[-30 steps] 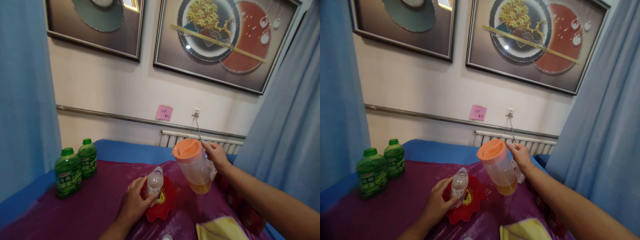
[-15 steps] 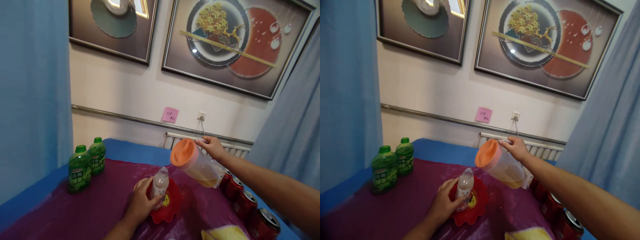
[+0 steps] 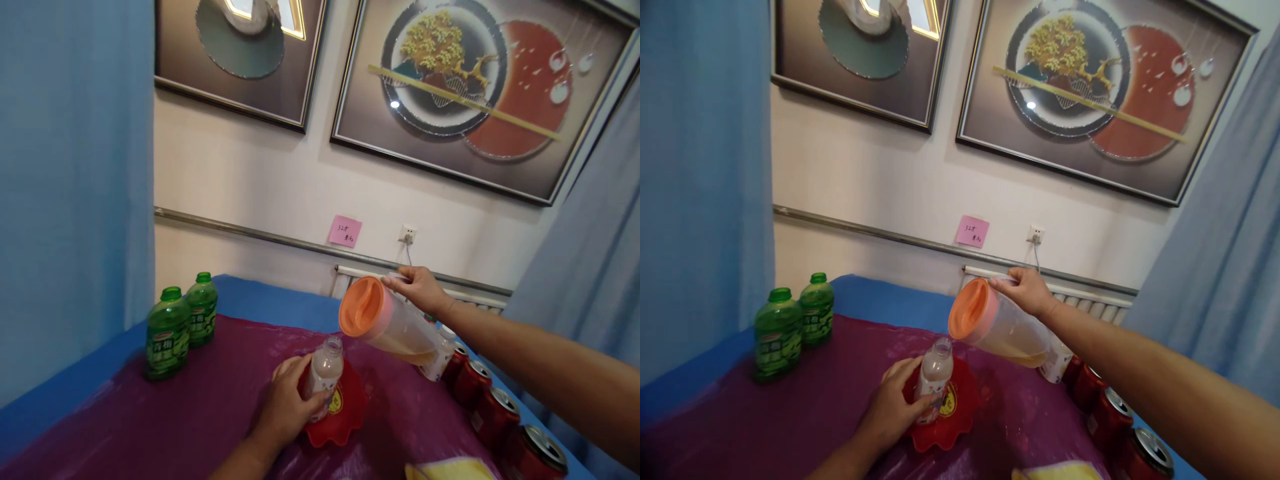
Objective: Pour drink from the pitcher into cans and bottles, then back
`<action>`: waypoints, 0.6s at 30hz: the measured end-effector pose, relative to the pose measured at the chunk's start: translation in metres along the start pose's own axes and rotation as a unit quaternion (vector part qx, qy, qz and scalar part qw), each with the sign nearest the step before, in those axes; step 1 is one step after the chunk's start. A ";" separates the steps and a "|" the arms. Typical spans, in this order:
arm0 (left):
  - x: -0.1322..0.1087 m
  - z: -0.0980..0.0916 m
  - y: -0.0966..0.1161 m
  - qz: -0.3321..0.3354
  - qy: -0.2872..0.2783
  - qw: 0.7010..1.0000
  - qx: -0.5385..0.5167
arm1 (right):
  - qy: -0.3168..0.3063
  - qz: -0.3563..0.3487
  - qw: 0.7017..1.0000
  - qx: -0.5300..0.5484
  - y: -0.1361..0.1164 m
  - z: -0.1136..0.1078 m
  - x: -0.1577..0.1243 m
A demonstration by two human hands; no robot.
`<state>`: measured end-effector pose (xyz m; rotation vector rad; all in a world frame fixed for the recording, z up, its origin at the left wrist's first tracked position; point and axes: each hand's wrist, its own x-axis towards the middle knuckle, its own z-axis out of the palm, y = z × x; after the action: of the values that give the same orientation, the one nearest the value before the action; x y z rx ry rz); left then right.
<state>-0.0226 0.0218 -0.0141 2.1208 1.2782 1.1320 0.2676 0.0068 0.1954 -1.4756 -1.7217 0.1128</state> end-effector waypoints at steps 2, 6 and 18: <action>-0.001 0.000 -0.001 0.000 0.002 1.000 -0.001 | 0.000 -0.002 1.000 -0.004 -0.001 -0.001 0.002; -0.001 0.000 0.000 -0.006 -0.005 1.000 0.001 | -0.001 -0.009 1.000 -0.009 -0.003 -0.002 0.004; -0.001 0.000 0.002 -0.013 -0.015 1.000 -0.013 | -0.012 -0.013 1.000 -0.015 -0.005 0.000 0.002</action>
<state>-0.0223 0.0201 -0.0130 2.0873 1.2673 1.0970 0.2637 0.0072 0.1993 -1.4790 -1.7690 0.0912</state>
